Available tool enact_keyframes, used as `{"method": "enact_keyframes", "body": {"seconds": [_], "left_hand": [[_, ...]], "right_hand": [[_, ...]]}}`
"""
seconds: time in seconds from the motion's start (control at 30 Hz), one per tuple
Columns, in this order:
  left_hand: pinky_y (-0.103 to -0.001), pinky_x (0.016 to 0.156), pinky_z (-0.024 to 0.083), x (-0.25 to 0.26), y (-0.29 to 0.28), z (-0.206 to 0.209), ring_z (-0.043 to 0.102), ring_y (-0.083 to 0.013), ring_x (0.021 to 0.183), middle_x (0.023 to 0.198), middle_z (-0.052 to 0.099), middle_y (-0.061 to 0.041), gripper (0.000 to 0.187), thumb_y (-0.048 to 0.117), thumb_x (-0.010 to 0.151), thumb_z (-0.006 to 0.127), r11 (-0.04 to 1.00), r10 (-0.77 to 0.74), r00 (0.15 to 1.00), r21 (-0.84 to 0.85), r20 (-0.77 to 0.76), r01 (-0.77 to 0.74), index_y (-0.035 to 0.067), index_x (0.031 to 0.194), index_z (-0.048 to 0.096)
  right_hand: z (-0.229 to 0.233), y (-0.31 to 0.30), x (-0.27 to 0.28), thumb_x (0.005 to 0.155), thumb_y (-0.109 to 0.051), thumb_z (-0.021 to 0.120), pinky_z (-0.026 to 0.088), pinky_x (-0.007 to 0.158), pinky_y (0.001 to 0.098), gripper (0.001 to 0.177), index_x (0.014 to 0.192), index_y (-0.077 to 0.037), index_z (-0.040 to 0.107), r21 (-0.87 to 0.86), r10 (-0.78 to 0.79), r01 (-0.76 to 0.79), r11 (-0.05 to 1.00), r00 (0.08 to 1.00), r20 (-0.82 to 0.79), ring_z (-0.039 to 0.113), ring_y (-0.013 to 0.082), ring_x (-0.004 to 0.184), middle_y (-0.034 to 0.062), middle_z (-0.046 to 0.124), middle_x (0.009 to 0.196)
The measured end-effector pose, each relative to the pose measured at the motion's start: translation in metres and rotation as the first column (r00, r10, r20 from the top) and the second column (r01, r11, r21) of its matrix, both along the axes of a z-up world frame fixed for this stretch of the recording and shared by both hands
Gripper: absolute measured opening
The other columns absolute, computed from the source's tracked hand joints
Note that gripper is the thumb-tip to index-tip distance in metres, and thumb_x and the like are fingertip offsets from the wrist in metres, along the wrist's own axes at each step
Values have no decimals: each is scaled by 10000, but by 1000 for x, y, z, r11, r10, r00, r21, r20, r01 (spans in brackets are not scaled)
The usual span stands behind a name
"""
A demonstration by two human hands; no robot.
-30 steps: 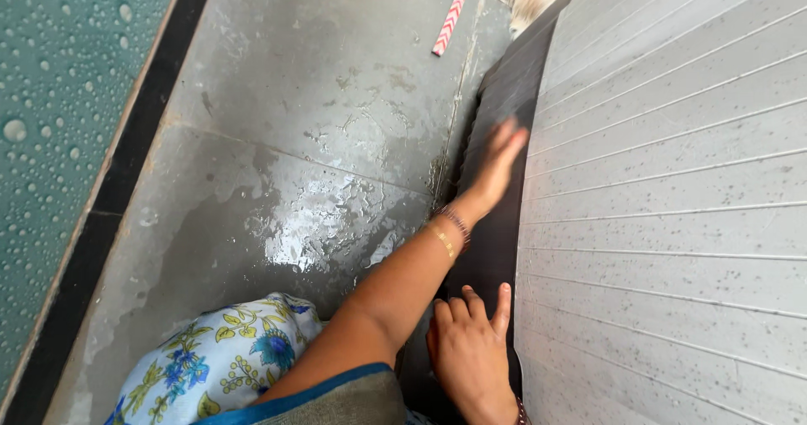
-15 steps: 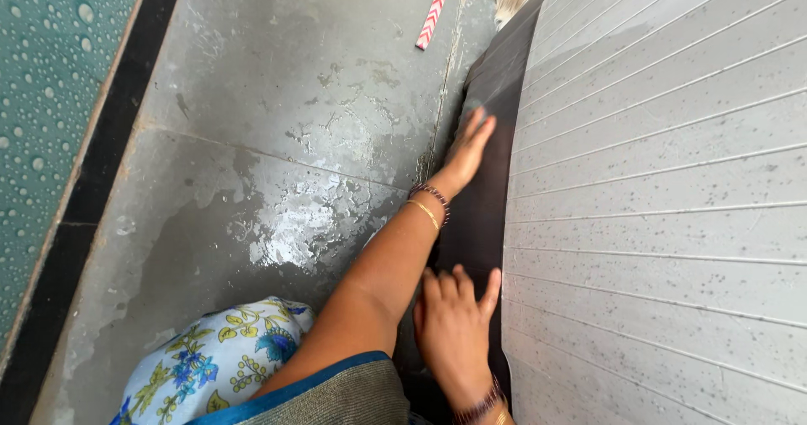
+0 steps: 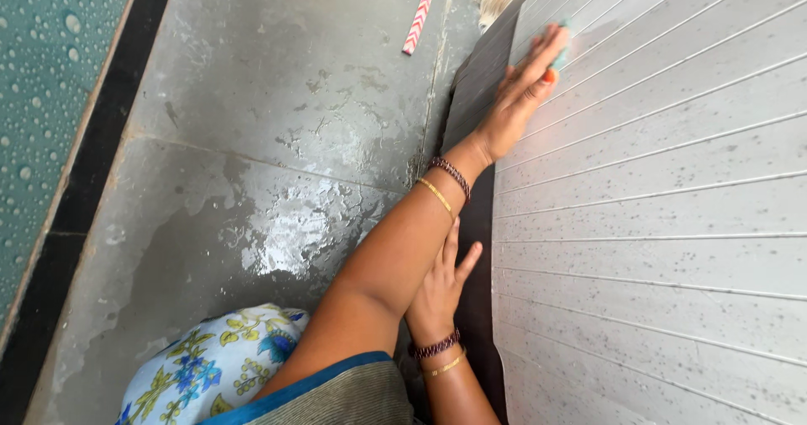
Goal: The person scrubs a white wall with a green scrubber, repeatedly dipping it into a small white cup of water. They clean the lower section of the wall and the adjacent floor area, then move to a washing machine.
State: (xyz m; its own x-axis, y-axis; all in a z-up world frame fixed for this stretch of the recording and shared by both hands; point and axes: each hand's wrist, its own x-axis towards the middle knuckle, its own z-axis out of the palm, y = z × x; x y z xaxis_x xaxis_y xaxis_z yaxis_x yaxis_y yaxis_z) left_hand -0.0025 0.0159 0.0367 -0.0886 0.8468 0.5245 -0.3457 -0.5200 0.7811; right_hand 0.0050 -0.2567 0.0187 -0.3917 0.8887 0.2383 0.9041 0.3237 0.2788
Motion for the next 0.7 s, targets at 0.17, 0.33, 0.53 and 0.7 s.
{"method": "enact_keyframes", "body": {"seconds": [0.17,0.33,0.53,0.7], "left_hand": [[-357,1276,123,-3,13,-95,148,-233,1597,1711,231,-123,714,504,1064,372,921,-95,995,-377,31,100,51,1607,268],[-396,1247,64,4,-22,-158,26,-224,1576,1707,84,-103,896,671,958,372,628,-166,979,-752,120,199,98,1620,181],[-395,1294,59,-5,-19,-36,41,-259,1624,1733,145,-158,787,507,1046,444,946,-85,983,-298,163,132,0,1619,258],[-366,1358,146,-14,-71,90,54,-226,1644,1736,107,-77,711,460,1122,454,957,70,996,287,-51,-53,84,1659,178]], "right_hand": [[0,20,-9,940,-344,494,45,1188,627,549,1392,-42,574,-37,-107,112,993,987,121,263,362,1509,212,447,1537],[0,22,-5,925,-201,489,66,1220,564,410,1293,-86,626,-111,-176,184,977,981,82,314,325,1486,158,474,1523],[-7,18,8,907,-265,494,67,1228,519,541,1390,-32,566,-99,-177,202,974,959,221,338,304,1482,120,491,1517],[-22,18,19,993,-378,460,57,1226,581,586,1477,-48,492,-120,-44,24,992,985,-169,360,332,1451,142,505,1498]]}}
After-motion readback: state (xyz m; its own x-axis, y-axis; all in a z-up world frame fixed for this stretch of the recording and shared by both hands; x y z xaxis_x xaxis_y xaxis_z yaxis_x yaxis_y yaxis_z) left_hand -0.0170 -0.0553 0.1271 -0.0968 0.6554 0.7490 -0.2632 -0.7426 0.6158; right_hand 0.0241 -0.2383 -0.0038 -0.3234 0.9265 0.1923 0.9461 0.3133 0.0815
